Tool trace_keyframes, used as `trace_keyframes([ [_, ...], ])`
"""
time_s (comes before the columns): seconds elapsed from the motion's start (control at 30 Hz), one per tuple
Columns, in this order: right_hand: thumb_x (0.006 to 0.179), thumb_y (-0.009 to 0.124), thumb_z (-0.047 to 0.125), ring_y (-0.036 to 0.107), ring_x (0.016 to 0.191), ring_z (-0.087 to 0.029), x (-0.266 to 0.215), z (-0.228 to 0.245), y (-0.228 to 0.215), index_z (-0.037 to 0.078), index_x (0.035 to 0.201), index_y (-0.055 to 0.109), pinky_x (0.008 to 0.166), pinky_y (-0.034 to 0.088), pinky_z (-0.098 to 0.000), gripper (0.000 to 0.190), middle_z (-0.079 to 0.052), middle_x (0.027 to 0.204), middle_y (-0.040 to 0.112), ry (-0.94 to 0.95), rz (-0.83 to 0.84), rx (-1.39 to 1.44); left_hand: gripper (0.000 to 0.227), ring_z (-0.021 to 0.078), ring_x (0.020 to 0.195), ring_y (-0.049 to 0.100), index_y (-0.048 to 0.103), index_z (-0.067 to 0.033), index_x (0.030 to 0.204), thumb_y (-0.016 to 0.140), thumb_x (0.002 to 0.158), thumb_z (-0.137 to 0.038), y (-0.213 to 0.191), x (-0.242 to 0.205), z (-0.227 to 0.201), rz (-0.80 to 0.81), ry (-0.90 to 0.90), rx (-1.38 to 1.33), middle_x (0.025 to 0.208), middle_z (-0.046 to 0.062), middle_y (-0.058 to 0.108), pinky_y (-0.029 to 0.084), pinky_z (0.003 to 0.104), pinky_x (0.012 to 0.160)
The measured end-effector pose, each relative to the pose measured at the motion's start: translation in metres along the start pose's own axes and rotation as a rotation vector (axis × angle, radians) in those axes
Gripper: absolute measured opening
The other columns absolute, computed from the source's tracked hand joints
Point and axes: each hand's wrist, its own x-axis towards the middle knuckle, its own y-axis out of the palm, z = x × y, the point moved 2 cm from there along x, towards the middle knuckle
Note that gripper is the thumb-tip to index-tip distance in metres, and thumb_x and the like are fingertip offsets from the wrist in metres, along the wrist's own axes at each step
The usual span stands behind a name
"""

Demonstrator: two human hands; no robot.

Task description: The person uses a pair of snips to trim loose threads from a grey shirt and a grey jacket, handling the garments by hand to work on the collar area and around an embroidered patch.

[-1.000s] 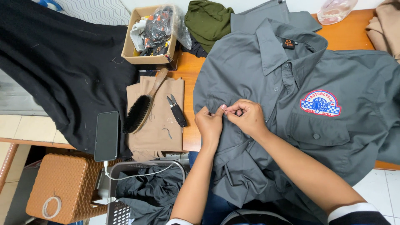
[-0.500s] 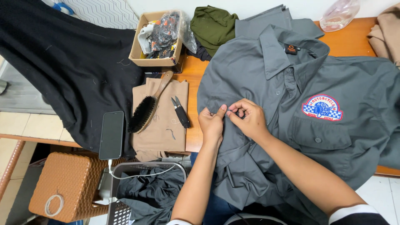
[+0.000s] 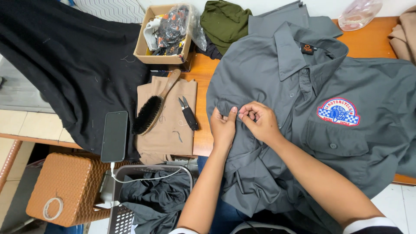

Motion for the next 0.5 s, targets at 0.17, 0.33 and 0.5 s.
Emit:
trace_keyframes([
  [0.17,0.063,0.065,-0.003,0.046,0.049,-0.009,0.002,0.004,0.0,0.005,0.074,0.063,0.046,0.036,-0.0185,0.013,-0.003,0.061,0.055,0.001,-0.003,-0.01,0.01,0.0079,0.033,0.048,0.054,-0.0062,0.075,0.063,0.078,-0.01,-0.001,0.002,0.003,-0.013,0.064,0.056,0.044,0.004,0.051,0.036,0.017,0.026],
  [0.33,0.061,0.067,-0.002,0.047,0.05,-0.01,0.002,0.007,0.0,0.005,0.073,0.063,0.047,0.037,-0.0189,0.014,-0.003,0.061,0.055,-0.013,-0.002,-0.036,0.009,0.0074,0.033,0.048,0.055,-0.0073,0.075,0.062,0.078,-0.01,-0.001,0.001,0.001,0.016,0.099,0.005,0.044,0.004,0.053,0.037,0.017,0.027],
  [0.5,0.059,0.071,0.003,0.047,0.051,-0.01,0.002,0.021,-0.001,0.006,0.07,0.061,0.048,0.038,-0.0197,0.015,-0.003,0.06,0.055,-0.038,-0.014,-0.032,0.009,0.0066,0.033,0.046,0.053,-0.007,0.076,0.062,0.078,-0.008,-0.002,0.007,0.019,0.035,0.085,-0.054,0.043,0.004,0.052,0.037,0.017,0.027],
])
